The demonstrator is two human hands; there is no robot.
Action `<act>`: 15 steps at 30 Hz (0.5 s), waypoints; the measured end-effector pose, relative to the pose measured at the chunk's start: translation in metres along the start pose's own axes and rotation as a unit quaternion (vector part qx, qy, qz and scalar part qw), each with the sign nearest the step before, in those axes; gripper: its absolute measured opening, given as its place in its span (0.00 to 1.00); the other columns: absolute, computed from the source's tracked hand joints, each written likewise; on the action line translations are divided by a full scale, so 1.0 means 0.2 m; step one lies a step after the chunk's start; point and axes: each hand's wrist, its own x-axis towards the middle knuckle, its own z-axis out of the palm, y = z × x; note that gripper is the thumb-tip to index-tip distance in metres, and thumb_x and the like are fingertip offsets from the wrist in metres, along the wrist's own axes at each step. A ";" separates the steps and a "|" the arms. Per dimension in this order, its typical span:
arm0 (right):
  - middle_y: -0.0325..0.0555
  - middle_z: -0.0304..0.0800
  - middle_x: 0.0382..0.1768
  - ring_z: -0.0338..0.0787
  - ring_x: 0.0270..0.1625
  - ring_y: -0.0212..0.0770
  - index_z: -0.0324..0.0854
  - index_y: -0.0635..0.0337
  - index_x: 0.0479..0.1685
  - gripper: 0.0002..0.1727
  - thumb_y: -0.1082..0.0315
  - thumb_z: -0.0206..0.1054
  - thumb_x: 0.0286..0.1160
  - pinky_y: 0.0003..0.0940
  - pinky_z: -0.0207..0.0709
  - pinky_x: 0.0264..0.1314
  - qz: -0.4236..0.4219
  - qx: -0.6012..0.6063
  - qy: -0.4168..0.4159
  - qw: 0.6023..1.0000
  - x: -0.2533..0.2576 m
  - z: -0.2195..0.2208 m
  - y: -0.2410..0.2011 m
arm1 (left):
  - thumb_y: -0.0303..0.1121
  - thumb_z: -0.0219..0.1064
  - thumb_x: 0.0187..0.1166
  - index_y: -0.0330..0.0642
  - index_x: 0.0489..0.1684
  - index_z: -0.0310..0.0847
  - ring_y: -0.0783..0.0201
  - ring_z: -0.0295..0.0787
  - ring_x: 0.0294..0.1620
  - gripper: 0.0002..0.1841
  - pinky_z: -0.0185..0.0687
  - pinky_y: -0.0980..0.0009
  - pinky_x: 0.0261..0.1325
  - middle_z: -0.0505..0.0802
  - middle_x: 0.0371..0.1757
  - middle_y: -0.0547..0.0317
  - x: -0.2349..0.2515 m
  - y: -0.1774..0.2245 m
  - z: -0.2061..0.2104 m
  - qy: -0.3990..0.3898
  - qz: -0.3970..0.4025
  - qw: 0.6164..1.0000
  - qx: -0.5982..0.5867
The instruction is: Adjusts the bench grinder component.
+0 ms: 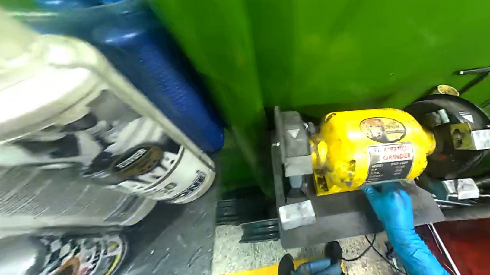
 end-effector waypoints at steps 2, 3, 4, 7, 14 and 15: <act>0.70 0.93 0.44 0.92 0.53 0.71 0.91 0.71 0.47 0.26 0.51 0.76 0.72 0.71 0.78 0.62 0.025 -0.003 -0.034 0.999 0.02 -0.03 -0.02 | 0.23 0.63 0.81 0.29 0.75 0.72 0.44 0.86 0.71 0.23 0.82 0.48 0.75 0.88 0.70 0.40 0.00 0.03 0.02 -0.016 0.027 0.996 -0.079; 0.69 0.93 0.46 0.92 0.55 0.71 0.90 0.70 0.49 0.25 0.51 0.75 0.73 0.72 0.77 0.63 0.037 0.001 -0.057 0.998 0.02 -0.05 -0.02 | 0.22 0.64 0.79 0.29 0.77 0.71 0.43 0.84 0.73 0.25 0.80 0.48 0.76 0.87 0.72 0.39 0.00 0.04 0.01 -0.033 0.034 0.993 -0.106; 0.68 0.93 0.49 0.91 0.57 0.70 0.90 0.67 0.54 0.26 0.50 0.73 0.76 0.73 0.75 0.66 0.056 0.008 -0.088 0.995 0.02 -0.08 -0.02 | 0.22 0.65 0.77 0.30 0.79 0.70 0.43 0.83 0.74 0.27 0.79 0.48 0.77 0.86 0.73 0.40 -0.01 0.05 0.01 -0.052 0.042 0.991 -0.113; 0.58 0.95 0.48 0.94 0.51 0.59 0.81 0.58 0.74 0.29 0.48 0.64 0.81 0.67 0.82 0.56 0.052 0.060 -0.127 0.989 -0.11 -0.22 -0.02 | 0.22 0.64 0.80 0.29 0.83 0.63 0.43 0.83 0.75 0.29 0.78 0.47 0.78 0.84 0.75 0.39 -0.01 0.10 0.02 -0.088 0.045 0.992 -0.079; 0.45 0.94 0.54 0.90 0.48 0.32 0.78 0.61 0.76 0.26 0.58 0.68 0.83 0.37 0.84 0.55 -0.163 0.383 -0.262 0.871 -0.42 -0.48 -0.18 | 0.23 0.59 0.85 0.32 0.59 0.82 0.63 0.96 0.42 0.11 0.93 0.66 0.43 0.97 0.48 0.54 -0.02 0.20 0.20 0.010 0.038 0.989 0.144; 0.45 0.94 0.55 0.90 0.47 0.33 0.79 0.60 0.77 0.27 0.56 0.68 0.83 0.38 0.84 0.54 -0.176 0.380 -0.276 0.865 -0.41 -0.49 -0.18 | 0.23 0.60 0.84 0.31 0.57 0.82 0.65 0.95 0.39 0.10 0.92 0.67 0.40 0.97 0.46 0.55 -0.01 0.20 0.23 0.030 0.046 0.981 0.187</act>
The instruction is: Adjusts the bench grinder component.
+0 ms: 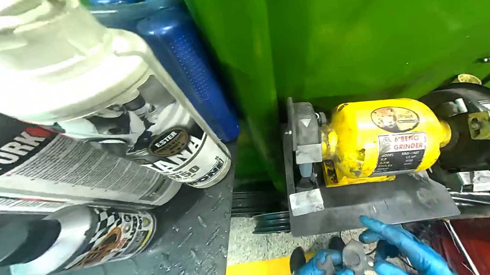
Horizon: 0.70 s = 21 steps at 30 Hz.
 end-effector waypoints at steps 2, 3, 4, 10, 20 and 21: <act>0.46 0.94 0.50 0.90 0.45 0.37 0.81 0.60 0.74 0.26 0.58 0.71 0.80 0.43 0.83 0.53 0.004 0.000 -0.023 1.000 0.02 -0.04 -0.01 | 0.23 0.65 0.82 0.28 0.55 0.83 0.68 0.94 0.39 0.10 0.93 0.68 0.45 0.96 0.43 0.56 0.02 0.04 0.04 0.035 0.036 0.992 0.119; 0.48 0.95 0.48 0.90 0.45 0.39 0.83 0.61 0.72 0.25 0.58 0.71 0.79 0.45 0.82 0.54 0.008 0.002 -0.038 0.999 0.02 -0.06 -0.02 | 0.25 0.68 0.80 0.27 0.54 0.85 0.69 0.94 0.41 0.11 0.92 0.68 0.48 0.96 0.44 0.54 0.03 0.05 0.05 0.042 0.067 0.980 0.185; 0.50 0.94 0.48 0.90 0.45 0.40 0.84 0.61 0.70 0.24 0.58 0.71 0.80 0.46 0.82 0.54 0.009 0.008 -0.052 0.999 0.03 -0.08 -0.02 | 0.26 0.70 0.79 0.27 0.53 0.87 0.68 0.94 0.42 0.12 0.91 0.68 0.50 0.96 0.44 0.51 0.04 0.07 0.06 0.042 0.098 0.965 0.240; 0.36 0.92 0.43 0.88 0.51 0.26 0.91 0.53 0.47 0.07 0.62 0.75 0.76 0.27 0.81 0.58 -0.071 0.136 0.023 0.988 0.09 -0.03 0.11 | 0.26 0.75 0.75 0.26 0.56 0.84 0.70 0.91 0.46 0.16 0.88 0.71 0.52 0.94 0.52 0.47 0.06 0.15 0.12 0.048 0.163 0.947 0.273; 0.34 0.94 0.42 0.89 0.46 0.22 0.91 0.55 0.46 0.09 0.61 0.75 0.76 0.24 0.83 0.55 -0.058 0.086 0.109 0.989 0.38 0.08 0.02 | 0.26 0.74 0.75 0.29 0.47 0.89 0.76 0.89 0.41 0.09 0.86 0.80 0.49 0.94 0.43 0.52 0.24 0.27 -0.06 0.193 0.233 0.885 0.353; 0.34 0.94 0.42 0.89 0.45 0.22 0.91 0.56 0.46 0.09 0.61 0.75 0.76 0.24 0.83 0.54 -0.044 0.073 0.122 0.989 0.40 0.10 0.01 | 0.27 0.74 0.75 0.30 0.46 0.89 0.74 0.89 0.39 0.09 0.86 0.79 0.47 0.94 0.41 0.52 0.27 0.28 -0.08 0.196 0.223 0.882 0.367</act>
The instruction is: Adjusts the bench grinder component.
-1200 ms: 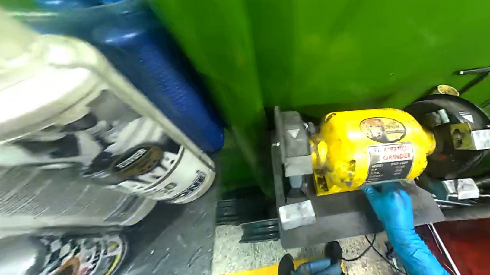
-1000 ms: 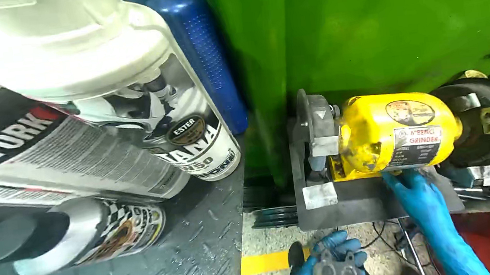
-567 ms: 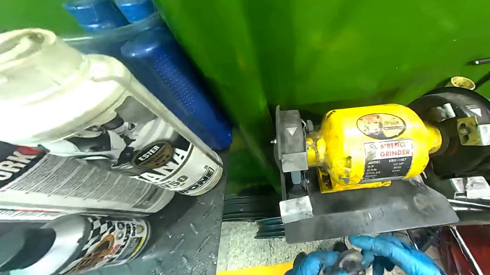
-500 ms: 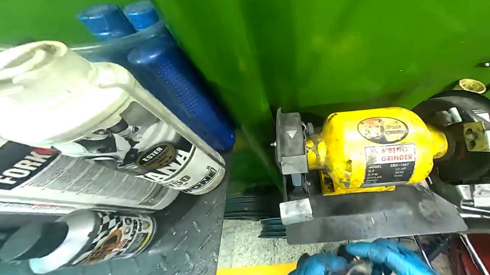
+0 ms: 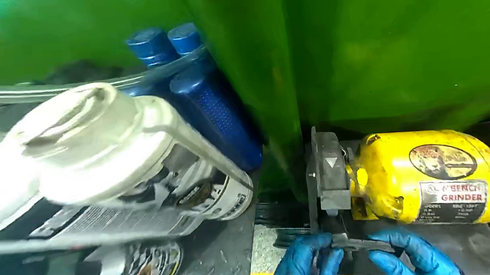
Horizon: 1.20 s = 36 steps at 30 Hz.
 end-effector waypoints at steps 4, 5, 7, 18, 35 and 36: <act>0.36 0.95 0.41 0.90 0.42 0.21 0.91 0.61 0.46 0.08 0.67 0.76 0.73 0.22 0.85 0.50 0.048 -0.023 0.051 0.997 0.01 0.08 -0.02 | 0.34 0.73 0.77 0.31 0.41 0.89 0.64 0.89 0.34 0.11 0.87 0.68 0.42 0.93 0.36 0.48 0.09 -0.07 -0.04 -0.060 -0.021 0.997 0.046; 0.35 0.95 0.41 0.90 0.42 0.21 0.91 0.61 0.46 0.08 0.68 0.76 0.73 0.22 0.86 0.49 0.059 -0.022 0.060 0.996 0.01 0.10 -0.02 | 0.35 0.73 0.77 0.31 0.41 0.89 0.63 0.89 0.35 0.12 0.87 0.66 0.43 0.93 0.37 0.48 0.11 -0.09 -0.04 -0.077 -0.021 0.996 0.042; 0.35 0.95 0.40 0.90 0.39 0.22 0.90 0.62 0.46 0.08 0.69 0.75 0.74 0.24 0.88 0.45 0.074 -0.022 0.071 0.995 0.00 0.12 -0.03 | 0.35 0.72 0.79 0.32 0.41 0.90 0.61 0.91 0.37 0.12 0.88 0.64 0.45 0.94 0.38 0.48 0.13 -0.10 -0.05 -0.103 -0.024 0.994 0.035; 0.42 0.95 0.36 0.90 0.32 0.25 0.90 0.67 0.50 0.13 0.65 0.73 0.77 0.25 0.88 0.38 0.135 -0.073 0.081 0.985 0.02 0.13 -0.07 | 0.36 0.73 0.77 0.32 0.36 0.90 0.63 0.87 0.31 0.13 0.86 0.66 0.39 0.92 0.32 0.49 0.17 -0.10 -0.02 -0.100 -0.056 0.993 0.020; 0.42 0.95 0.34 0.90 0.32 0.23 0.90 0.67 0.50 0.15 0.62 0.74 0.77 0.23 0.87 0.40 0.136 -0.106 0.074 0.982 0.03 0.14 -0.08 | 0.35 0.74 0.76 0.32 0.33 0.88 0.68 0.82 0.27 0.12 0.81 0.71 0.35 0.89 0.27 0.54 0.14 -0.13 0.00 -0.073 -0.074 0.994 -0.021; 0.41 0.95 0.34 0.89 0.32 0.23 0.90 0.67 0.50 0.15 0.62 0.74 0.77 0.23 0.87 0.40 0.137 -0.109 0.074 0.982 0.04 0.14 -0.08 | 0.35 0.74 0.76 0.32 0.33 0.87 0.68 0.82 0.27 0.12 0.81 0.71 0.35 0.89 0.27 0.54 0.14 -0.13 0.00 -0.071 -0.073 0.995 -0.021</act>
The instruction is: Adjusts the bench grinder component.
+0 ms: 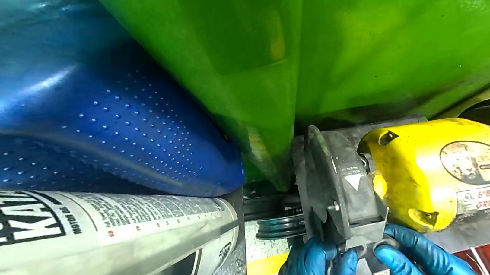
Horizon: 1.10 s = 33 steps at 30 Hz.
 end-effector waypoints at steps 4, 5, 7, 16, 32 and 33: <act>0.40 0.95 0.35 0.90 0.32 0.23 0.91 0.66 0.49 0.14 0.63 0.74 0.76 0.23 0.87 0.41 -0.004 0.000 0.004 1.000 0.01 0.01 -0.01 | 0.35 0.74 0.76 0.33 0.31 0.87 0.68 0.81 0.27 0.11 0.80 0.71 0.35 0.88 0.26 0.54 0.00 -0.01 -0.01 0.006 0.005 1.000 0.001; 0.40 0.95 0.35 0.90 0.32 0.23 0.91 0.66 0.49 0.14 0.63 0.74 0.76 0.24 0.87 0.40 -0.005 0.000 0.004 1.000 0.01 0.01 -0.01 | 0.34 0.74 0.76 0.33 0.31 0.87 0.68 0.81 0.26 0.11 0.80 0.71 0.35 0.87 0.26 0.54 0.00 -0.01 -0.01 0.007 0.007 1.000 -0.001; 0.40 0.95 0.35 0.90 0.32 0.23 0.91 0.65 0.49 0.14 0.62 0.74 0.76 0.24 0.87 0.41 -0.007 -0.004 0.003 1.000 0.01 0.02 -0.02 | 0.34 0.74 0.76 0.33 0.31 0.86 0.68 0.81 0.26 0.12 0.79 0.72 0.34 0.87 0.26 0.54 0.00 -0.02 -0.01 0.010 0.009 1.000 -0.005; 0.36 0.95 0.38 0.88 0.35 0.19 0.89 0.63 0.54 0.15 0.62 0.74 0.77 0.19 0.85 0.44 -0.035 0.001 0.005 0.999 0.02 0.05 -0.02 | 0.33 0.74 0.76 0.32 0.30 0.86 0.70 0.81 0.28 0.11 0.79 0.74 0.35 0.87 0.27 0.53 -0.02 -0.04 -0.02 0.020 0.013 1.000 -0.014; 0.21 0.90 0.36 0.87 0.34 0.18 0.75 0.46 0.48 0.17 0.66 0.79 0.70 0.18 0.85 0.40 -0.052 0.096 0.050 0.993 0.02 0.13 -0.01 | 0.33 0.73 0.76 0.29 0.30 0.84 0.72 0.81 0.27 0.13 0.79 0.77 0.35 0.87 0.26 0.52 -0.03 -0.08 -0.02 0.046 0.016 0.998 -0.040; 0.21 0.89 0.36 0.87 0.34 0.18 0.75 0.46 0.47 0.16 0.66 0.79 0.70 0.18 0.85 0.41 -0.052 0.092 0.049 0.993 0.02 0.13 -0.01 | 0.33 0.73 0.76 0.29 0.30 0.84 0.72 0.80 0.27 0.13 0.79 0.77 0.34 0.87 0.26 0.52 -0.03 -0.08 -0.02 0.047 0.016 0.998 -0.040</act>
